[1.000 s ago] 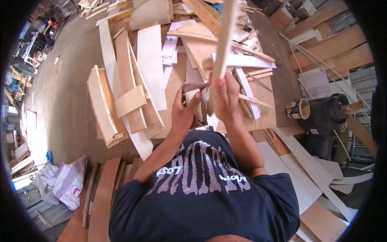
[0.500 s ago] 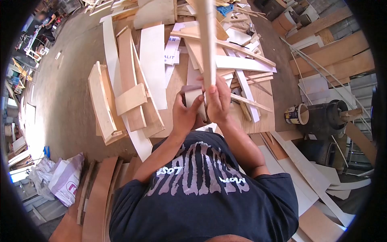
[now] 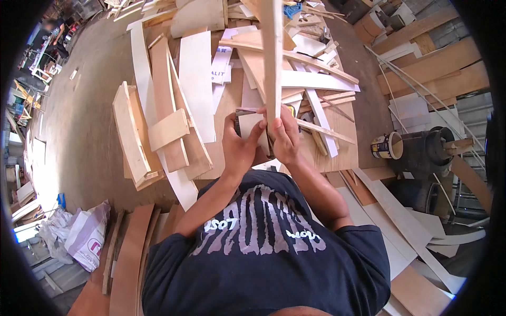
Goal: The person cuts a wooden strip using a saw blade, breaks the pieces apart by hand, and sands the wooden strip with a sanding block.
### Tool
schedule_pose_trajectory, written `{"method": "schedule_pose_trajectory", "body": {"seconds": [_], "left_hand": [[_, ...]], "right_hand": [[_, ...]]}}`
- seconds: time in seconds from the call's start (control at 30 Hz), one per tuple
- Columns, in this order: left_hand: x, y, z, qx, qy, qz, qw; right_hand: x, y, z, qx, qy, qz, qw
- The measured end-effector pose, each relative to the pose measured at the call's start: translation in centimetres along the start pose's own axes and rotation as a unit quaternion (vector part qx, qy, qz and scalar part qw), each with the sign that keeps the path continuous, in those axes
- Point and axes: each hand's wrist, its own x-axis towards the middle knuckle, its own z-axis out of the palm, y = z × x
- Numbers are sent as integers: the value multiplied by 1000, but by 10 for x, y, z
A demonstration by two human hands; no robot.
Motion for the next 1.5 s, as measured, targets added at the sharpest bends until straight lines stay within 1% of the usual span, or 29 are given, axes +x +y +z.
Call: {"method": "schedule_pose_trajectory", "body": {"seconds": [0.07, 0.1, 0.13, 0.23, 0.27, 0.33, 0.37, 0.4, 0.43, 0.47, 0.53, 0.6, 0.63, 0.67, 0.73, 0.77, 0.8, 0.87, 0.9, 0.97, 1.0, 1.03, 1.1, 1.17, 1.27, 1.37, 1.43, 1.47, 1.5], "left_hand": [[3, 0, -1, -23, -17, -8, 1000], [1, -1, -1, -56, -22, -28, 998], [-1, -1, -1, -89, -28, -48, 994], [2, 1, -6, -133, -76, -58, 987], [3, -1, -8, -132, -79, -58, 986], [7, -3, -12, -232, -119, -92, 961], [8, 0, -16, -262, -145, -111, 948], [8, -1, -17, -261, -148, -112, 947], [6, -3, -18, -289, -130, -147, 937], [5, -6, -20, -316, -113, -183, 924], [7, -13, -27, -317, -137, -170, 923], [4, -12, -33, -318, -154, -143, 925], [4, -11, -36, -339, -185, -100, 917], [3, -15, -39, -339, -186, -102, 916], [4, -28, -44, -304, -193, 32, 932], [4, -30, -46, -292, -189, 38, 937], [2, -30, -47, -293, -191, 36, 936], [0, -24, -47, -360, -186, -26, 914], [-2, -18, -46, -361, -186, -27, 914], [-4, -3, -40, -351, -201, -74, 912], [-7, 2, -35, -354, -199, -74, 911], [-9, 7, -31, -352, -204, -76, 910], [-11, 13, -25, -349, -207, -76, 911], [-13, 14, -22, -367, -249, -98, 891], [-16, 11, -17, -369, -236, -114, 892], [-20, 30, -10, -395, -214, -107, 887], [-21, 31, -9, -394, -199, -107, 891], [-19, 28, -9, -392, -196, -102, 893], [-19, 27, -8, -390, -194, -96, 895]], "right_hand": [[-5, 7, 8, 147, 104, 35, 983], [1, 2, 4, 159, 126, 23, 979], [4, 0, -2, 159, 128, 25, 979], [11, -6, -17, 236, 154, 78, 956], [10, -4, -19, 235, 158, 78, 956], [10, 3, -23, 298, 170, 104, 933], [11, 3, -24, 297, 173, 104, 933], [11, 4, -26, 341, 185, 124, 913], [12, 4, -29, 384, 197, 144, 891], [12, 4, -32, 383, 201, 143, 890], [13, 4, -39, 426, 216, 198, 856], [13, 7, -46, 449, 221, 186, 845], [14, 8, -49, 473, 222, 174, 835], [14, 7, -51, 472, 224, 175, 835], [20, -6, -56, 556, 256, 161, 774], [25, -18, -57, 593, 284, 175, 733], [24, -13, -60, 592, 286, 175, 733], [22, 4, -67, 744, 319, 133, 572], [26, -5, -70, 761, 351, 150, 525], [21, 12, -72, 760, 359, 131, 525], [23, 12, -71, 760, 369, 114, 523], [28, 11, -73, 755, 405, 135, 498], [33, 7, -73, 761, 401, 145, 489], [35, 5, -70, 767, 398, 156, 479], [37, 2, -66, 771, 392, 149, 480], [37, -6, -60, 761, 393, 123, 502], [37, -21, -55, 707, 391, 98, 581], [35, -26, -51, 708, 390, 100, 581], [33, -32, -47, 656, 377, 68, 650]]}}
